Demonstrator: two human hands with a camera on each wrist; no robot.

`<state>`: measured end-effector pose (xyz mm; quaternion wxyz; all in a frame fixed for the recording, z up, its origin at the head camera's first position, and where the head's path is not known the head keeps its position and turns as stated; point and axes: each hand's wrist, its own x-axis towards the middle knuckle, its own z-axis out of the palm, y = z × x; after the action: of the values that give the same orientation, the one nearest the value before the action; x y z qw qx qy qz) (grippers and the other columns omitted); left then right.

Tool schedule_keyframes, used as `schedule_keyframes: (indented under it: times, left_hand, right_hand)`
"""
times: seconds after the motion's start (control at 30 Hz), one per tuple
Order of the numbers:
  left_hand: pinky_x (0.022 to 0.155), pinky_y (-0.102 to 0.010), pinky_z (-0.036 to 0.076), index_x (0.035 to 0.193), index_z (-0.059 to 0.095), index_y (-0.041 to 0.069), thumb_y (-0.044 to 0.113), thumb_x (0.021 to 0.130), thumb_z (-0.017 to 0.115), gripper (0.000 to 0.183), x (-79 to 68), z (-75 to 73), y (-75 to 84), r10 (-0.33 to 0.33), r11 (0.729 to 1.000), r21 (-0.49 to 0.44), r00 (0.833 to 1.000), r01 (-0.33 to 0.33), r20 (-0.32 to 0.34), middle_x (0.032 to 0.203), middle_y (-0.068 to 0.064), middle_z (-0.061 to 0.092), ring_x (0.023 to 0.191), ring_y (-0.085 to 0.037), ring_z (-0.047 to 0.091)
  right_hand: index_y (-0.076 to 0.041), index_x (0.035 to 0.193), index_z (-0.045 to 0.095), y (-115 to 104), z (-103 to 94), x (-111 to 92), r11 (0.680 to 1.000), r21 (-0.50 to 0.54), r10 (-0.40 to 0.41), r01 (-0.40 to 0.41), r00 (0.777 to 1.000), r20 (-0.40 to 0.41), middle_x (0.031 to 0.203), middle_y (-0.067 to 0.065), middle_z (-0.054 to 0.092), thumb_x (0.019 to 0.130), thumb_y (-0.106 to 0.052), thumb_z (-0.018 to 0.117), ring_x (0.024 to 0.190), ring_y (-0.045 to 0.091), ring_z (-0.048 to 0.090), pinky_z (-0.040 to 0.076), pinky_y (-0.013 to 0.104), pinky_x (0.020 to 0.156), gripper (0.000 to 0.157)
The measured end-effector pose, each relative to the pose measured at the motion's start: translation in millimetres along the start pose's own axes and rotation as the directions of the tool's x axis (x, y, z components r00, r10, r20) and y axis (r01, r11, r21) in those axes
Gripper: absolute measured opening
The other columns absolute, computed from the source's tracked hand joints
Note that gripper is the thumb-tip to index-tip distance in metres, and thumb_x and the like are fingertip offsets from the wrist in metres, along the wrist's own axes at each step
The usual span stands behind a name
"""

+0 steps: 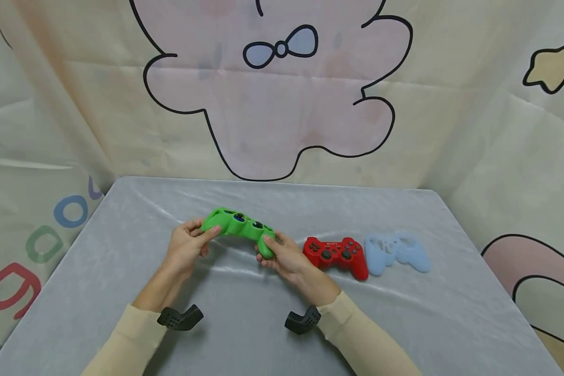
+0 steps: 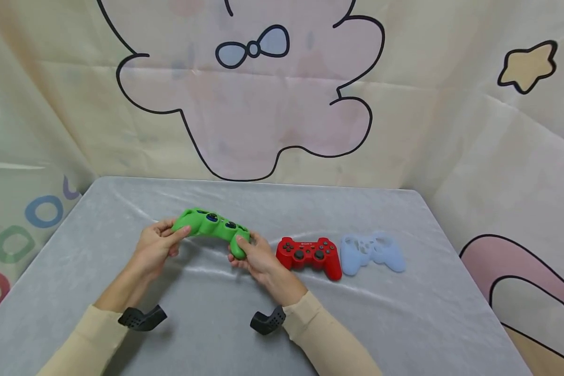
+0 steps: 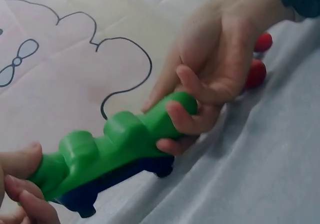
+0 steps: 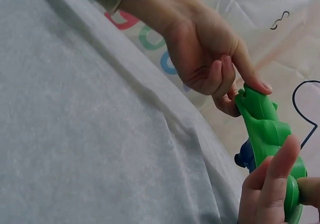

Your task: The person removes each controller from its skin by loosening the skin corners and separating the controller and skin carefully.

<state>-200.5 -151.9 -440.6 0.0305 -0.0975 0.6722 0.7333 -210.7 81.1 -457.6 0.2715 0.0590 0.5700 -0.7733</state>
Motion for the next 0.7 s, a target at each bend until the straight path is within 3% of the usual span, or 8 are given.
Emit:
schedule_keyframes:
  times: [0.3,0.5,0.7]
  left_hand:
    - [0.054,-0.017,0.038,0.126,0.047,-0.004,0.020,0.099,0.066,0.040,1.4,-11.5,-1.0,-0.133,0.991,0.034,0.984,0.130,0.120,0.076,0.012,0.049,0.057,-0.001,0.037]
    - [0.052,-0.017,0.036,0.111,0.052,0.006,0.020,0.099,0.066,0.024,0.2,-13.3,-3.2,-0.120,0.992,0.048,0.983,0.114,0.136,0.074,0.013,0.050,0.055,-0.001,0.037]
    - [0.051,-0.019,0.038,0.106,0.054,0.007,0.020,0.097,0.069,0.022,-1.5,-7.0,2.1,-0.072,0.994,0.089,0.994,0.065,0.079,0.069,0.015,0.055,0.053,-0.002,0.039]
  right_hand:
    - [-0.006,0.156,0.018,7,0.1,0,0.999,-0.022,-0.040,0.039,0.999,-0.021,0.102,0.010,0.059,0.108,-0.018,0.047,0.066,0.009,0.063,0.053,0.016,0.056,0.057]
    - [-0.007,0.158,0.016,6,0.2,1,1.000,-0.016,-0.023,0.022,0.999,-0.030,0.103,0.011,0.060,0.109,-0.018,0.047,0.065,0.008,0.062,0.052,0.016,0.055,0.059]
    - [-0.007,0.158,0.018,2,0.2,1,0.999,-0.019,-0.027,0.026,0.999,-0.030,0.103,0.010,0.061,0.109,-0.020,0.047,0.064,0.007,0.061,0.051,0.015,0.054,0.059]
